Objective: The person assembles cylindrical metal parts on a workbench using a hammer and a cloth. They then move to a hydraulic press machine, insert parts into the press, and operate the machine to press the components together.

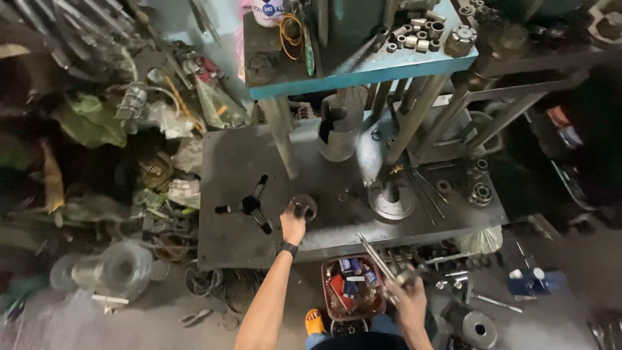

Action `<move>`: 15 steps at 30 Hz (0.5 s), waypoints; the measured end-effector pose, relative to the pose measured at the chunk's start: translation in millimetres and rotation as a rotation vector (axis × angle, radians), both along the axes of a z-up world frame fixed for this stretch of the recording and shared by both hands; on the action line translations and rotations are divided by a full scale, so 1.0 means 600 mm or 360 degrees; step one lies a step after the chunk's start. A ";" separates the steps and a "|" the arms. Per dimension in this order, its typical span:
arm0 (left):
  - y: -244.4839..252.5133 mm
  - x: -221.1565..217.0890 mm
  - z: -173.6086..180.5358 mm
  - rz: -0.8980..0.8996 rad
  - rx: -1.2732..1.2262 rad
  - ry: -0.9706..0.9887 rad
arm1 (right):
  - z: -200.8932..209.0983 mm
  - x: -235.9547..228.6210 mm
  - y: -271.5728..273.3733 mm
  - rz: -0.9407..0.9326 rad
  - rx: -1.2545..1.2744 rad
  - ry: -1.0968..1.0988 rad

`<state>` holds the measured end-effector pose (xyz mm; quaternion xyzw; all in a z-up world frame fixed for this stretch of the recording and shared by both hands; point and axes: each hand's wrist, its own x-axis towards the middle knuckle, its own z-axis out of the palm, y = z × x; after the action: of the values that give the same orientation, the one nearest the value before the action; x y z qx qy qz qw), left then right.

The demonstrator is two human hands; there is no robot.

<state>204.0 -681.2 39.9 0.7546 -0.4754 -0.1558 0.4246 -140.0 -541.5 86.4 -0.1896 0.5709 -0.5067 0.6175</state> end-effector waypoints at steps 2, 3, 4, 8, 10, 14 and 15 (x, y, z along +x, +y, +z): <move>0.002 0.005 0.009 -0.0087 -0.0032 0.0125 | 0.030 0.072 -0.032 -0.0020 -0.0196 0.0312; 0.007 0.006 0.014 -0.0119 -0.0033 0.0131 | 0.024 0.107 -0.054 -0.0052 -0.0196 0.0319; 0.012 0.006 0.019 -0.0091 -0.0014 0.0170 | 0.018 0.138 -0.077 -0.0039 -0.0435 0.0407; 0.096 -0.009 0.144 0.0029 -0.0170 0.0292 | 0.039 0.268 -0.176 0.0042 -0.0621 0.0687; 0.166 -0.008 0.165 0.0024 -0.0153 0.0310 | 0.018 0.312 -0.206 0.0017 -0.0803 0.1118; 0.338 0.019 0.042 0.0177 0.0084 0.0881 | 0.058 0.378 -0.245 0.0381 -0.0329 0.1521; 0.386 0.042 -0.073 0.0130 0.0092 0.0873 | 0.062 0.382 -0.247 0.0334 -0.0312 0.1520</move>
<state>229.1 -449.4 -3.7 0.7145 -0.3072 -0.3506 0.5217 89.0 -689.5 123.7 -0.5141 0.7175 -0.3496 0.3141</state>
